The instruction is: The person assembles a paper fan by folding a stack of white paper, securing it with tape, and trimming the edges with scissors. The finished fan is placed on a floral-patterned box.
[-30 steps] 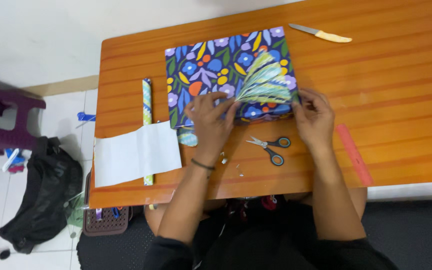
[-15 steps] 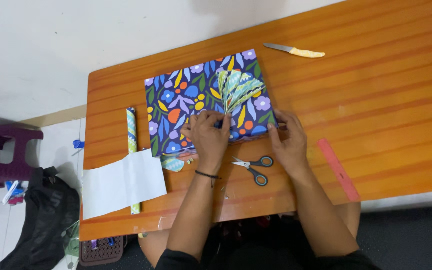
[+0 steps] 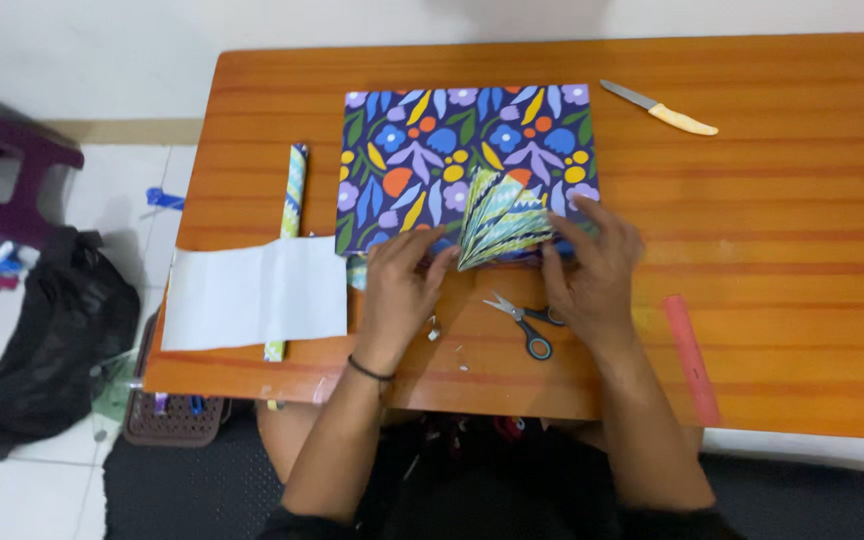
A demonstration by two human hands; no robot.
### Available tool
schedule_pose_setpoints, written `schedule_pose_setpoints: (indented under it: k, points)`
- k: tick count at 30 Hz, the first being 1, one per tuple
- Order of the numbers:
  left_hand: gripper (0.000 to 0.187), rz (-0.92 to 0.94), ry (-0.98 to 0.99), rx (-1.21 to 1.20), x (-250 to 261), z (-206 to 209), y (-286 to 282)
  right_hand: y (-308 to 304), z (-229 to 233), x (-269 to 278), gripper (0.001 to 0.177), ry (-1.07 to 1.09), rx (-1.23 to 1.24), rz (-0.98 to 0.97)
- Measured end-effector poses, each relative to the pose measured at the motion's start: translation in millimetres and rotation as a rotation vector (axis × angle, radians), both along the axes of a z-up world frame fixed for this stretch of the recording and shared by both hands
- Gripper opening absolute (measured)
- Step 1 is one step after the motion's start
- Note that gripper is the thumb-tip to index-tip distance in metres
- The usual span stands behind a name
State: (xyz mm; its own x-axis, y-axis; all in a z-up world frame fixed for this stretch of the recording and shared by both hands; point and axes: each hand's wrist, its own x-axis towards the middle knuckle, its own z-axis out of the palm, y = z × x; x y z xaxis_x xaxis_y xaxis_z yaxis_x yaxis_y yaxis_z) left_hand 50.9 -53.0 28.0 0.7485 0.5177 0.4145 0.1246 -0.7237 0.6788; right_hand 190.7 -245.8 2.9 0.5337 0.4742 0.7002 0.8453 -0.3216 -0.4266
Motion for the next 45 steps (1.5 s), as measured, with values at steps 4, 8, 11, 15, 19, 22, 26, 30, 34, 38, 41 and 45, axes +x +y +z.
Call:
schedule_pose_setpoints:
  k: [4,8,11,15,19,22,26,30,34,38,41,45]
  points:
    - [0.026,-0.064,-0.101,0.168,12.6,1.7,-9.8,28.4,30.3,35.2,0.025,-0.058,-0.177,0.23]
    - [0.031,-0.059,0.063,0.26,23.7,0.1,-20.9,54.3,46.3,74.5,0.014,-0.129,-0.448,0.549]
    - [0.026,-0.068,0.05,0.24,28.0,-5.6,-17.5,67.7,46.3,85.4,0.013,-0.253,-0.566,0.654]
    - [0.017,-0.085,-0.032,0.151,30.0,-14.3,-9.3,70.7,45.7,91.6,0.005,-0.259,-0.617,0.706]
    - [0.012,-0.101,0.008,0.215,42.9,-13.8,-3.3,67.6,46.2,92.1,0.007,-0.246,-0.608,0.684]
    - [0.01,-0.138,0.084,0.402,53.6,-10.4,-2.3,66.4,44.7,90.0,0.008,-0.241,-0.575,0.666]
    - [0.009,-0.103,0.151,0.557,63.6,-8.1,-6.8,67.2,41.3,92.3,0.009,-0.248,-0.563,0.699]
    - [0.009,-0.069,0.277,0.659,63.6,-7.3,-15.0,70.5,33.6,93.7,0.008,-0.259,-0.566,0.689]
    - [0.01,-0.051,0.292,0.746,58.0,-3.2,-14.6,67.7,29.1,98.7,0.005,-0.321,-0.546,0.678]
    - [0.011,-0.036,0.336,0.757,55.1,-0.3,-10.0,59.6,31.1,112.5,0.006,-0.365,-0.562,0.613]
    - [0.01,-0.029,0.375,0.742,54.6,-1.9,-9.6,55.7,30.8,120.6,0.009,-0.397,-0.562,0.589]
    - [0.009,-0.018,0.358,0.704,45.0,-8.1,-5.1,46.1,32.5,139.1,0.006,-0.445,-0.63,0.522]
